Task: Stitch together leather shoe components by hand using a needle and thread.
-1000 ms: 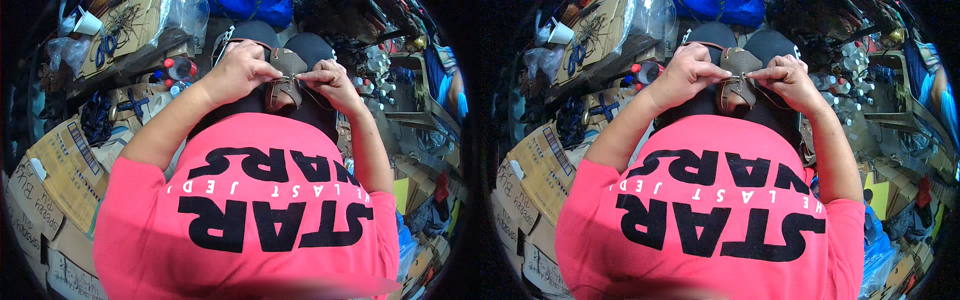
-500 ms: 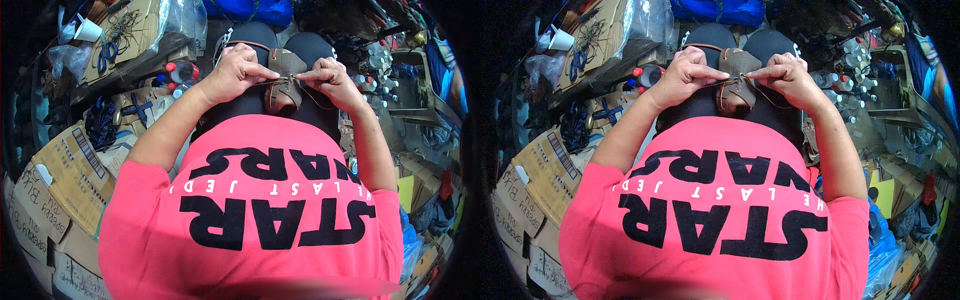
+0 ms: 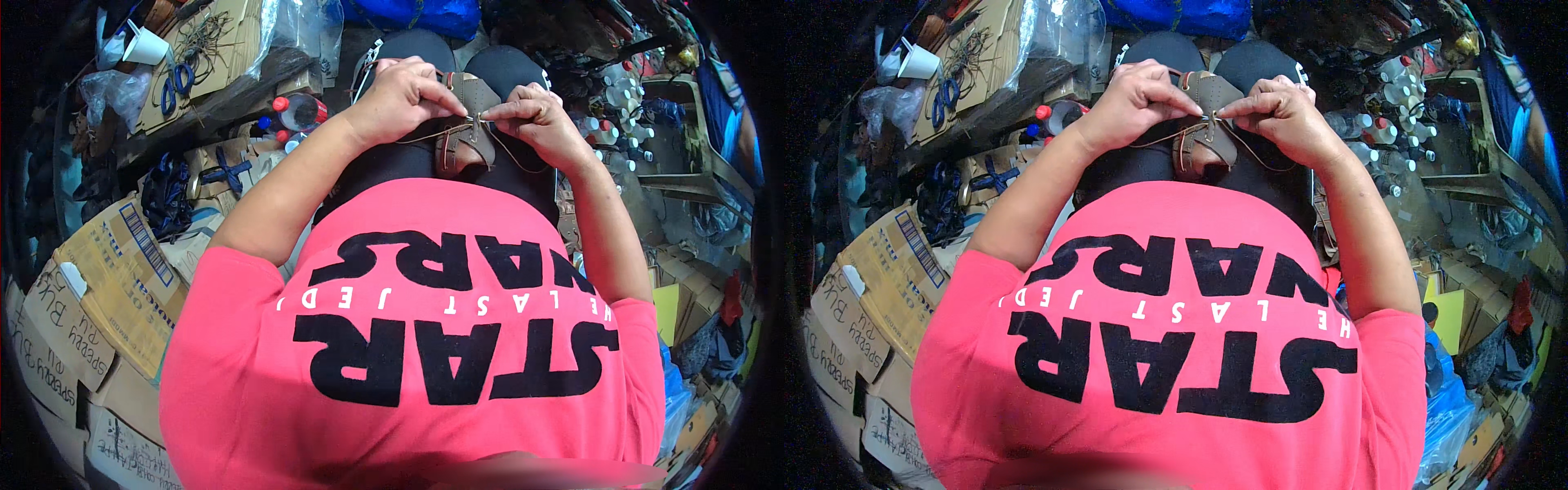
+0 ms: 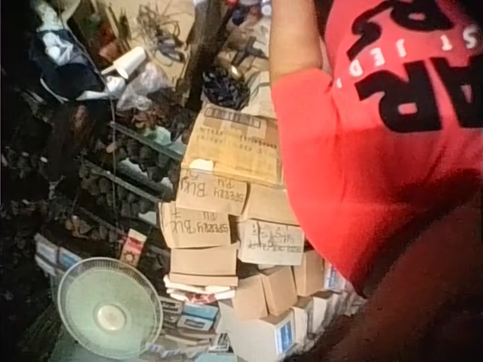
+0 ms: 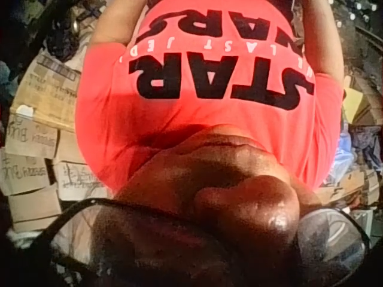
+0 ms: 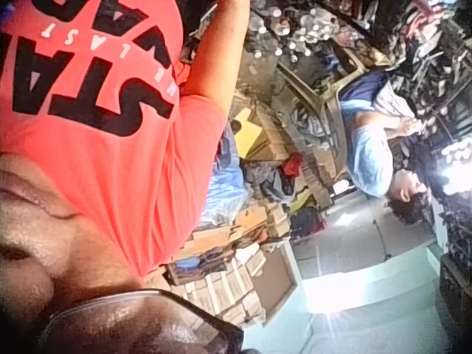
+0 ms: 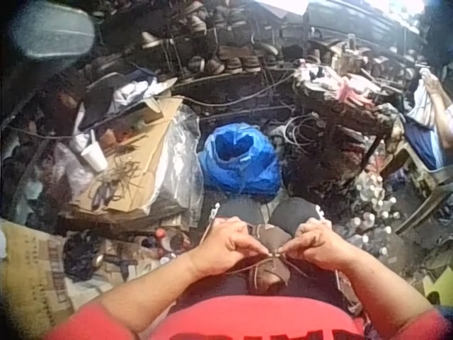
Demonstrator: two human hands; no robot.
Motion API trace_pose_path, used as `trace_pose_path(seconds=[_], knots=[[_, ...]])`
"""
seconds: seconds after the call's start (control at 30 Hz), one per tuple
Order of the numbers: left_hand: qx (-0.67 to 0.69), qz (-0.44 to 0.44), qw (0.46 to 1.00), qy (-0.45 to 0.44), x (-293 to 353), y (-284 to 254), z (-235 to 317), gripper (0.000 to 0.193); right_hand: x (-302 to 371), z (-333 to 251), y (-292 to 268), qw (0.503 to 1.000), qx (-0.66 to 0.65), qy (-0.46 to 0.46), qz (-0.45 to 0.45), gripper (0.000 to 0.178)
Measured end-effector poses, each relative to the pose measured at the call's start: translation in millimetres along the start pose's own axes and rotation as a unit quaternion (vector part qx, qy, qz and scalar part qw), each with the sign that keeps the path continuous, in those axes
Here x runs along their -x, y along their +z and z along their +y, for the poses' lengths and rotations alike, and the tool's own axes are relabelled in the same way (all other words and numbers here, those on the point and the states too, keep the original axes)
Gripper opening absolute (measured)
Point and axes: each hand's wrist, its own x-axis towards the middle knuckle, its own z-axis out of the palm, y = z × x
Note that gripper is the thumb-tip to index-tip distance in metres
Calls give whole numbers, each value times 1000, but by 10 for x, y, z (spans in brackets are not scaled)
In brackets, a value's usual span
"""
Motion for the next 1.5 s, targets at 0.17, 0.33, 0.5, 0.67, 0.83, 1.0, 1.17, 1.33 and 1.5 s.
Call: trace_pose_path(seconds=[0.17, 0.33, 0.5, 0.67, 0.83, 1.0, 1.17, 1.33, 1.5], knots=[[-76, 85, 990, 78, 81, 47, 78, 22, 58, -62, -12, 998, 60, -23, 14, 23], [-38, 73, 996, -21, 193, 98, 171, 24, 108, -121, 83, 996, 55, -3, 65, 26], [-41, 128, 987, -86, 155, 230, 285, 17, 112, -192, 211, 991, 73, 9, 114, 26], [-42, 122, 983, -132, 126, 289, 363, 17, 57, -196, 263, 990, -2, 68, 120, 21], [-50, 112, 989, -84, 63, 270, 349, 15, -93, -151, 251, 973, -165, 141, 73, 21], [-70, 160, 981, -84, 159, 12, 358, 21, -9, -210, 17, 988, -55, 129, 65, 20], [58, 137, 983, -107, 203, -2, 326, 19, 99, -246, -26, 987, -82, 119, 69, 14], [-6, 131, 987, -94, 212, 89, 271, 16, 101, -161, 15, 996, 15, 51, 78, 13], [-146, 130, 978, -75, 228, 177, 355, 13, 136, -108, 175, 985, 117, 52, 115, 13]])
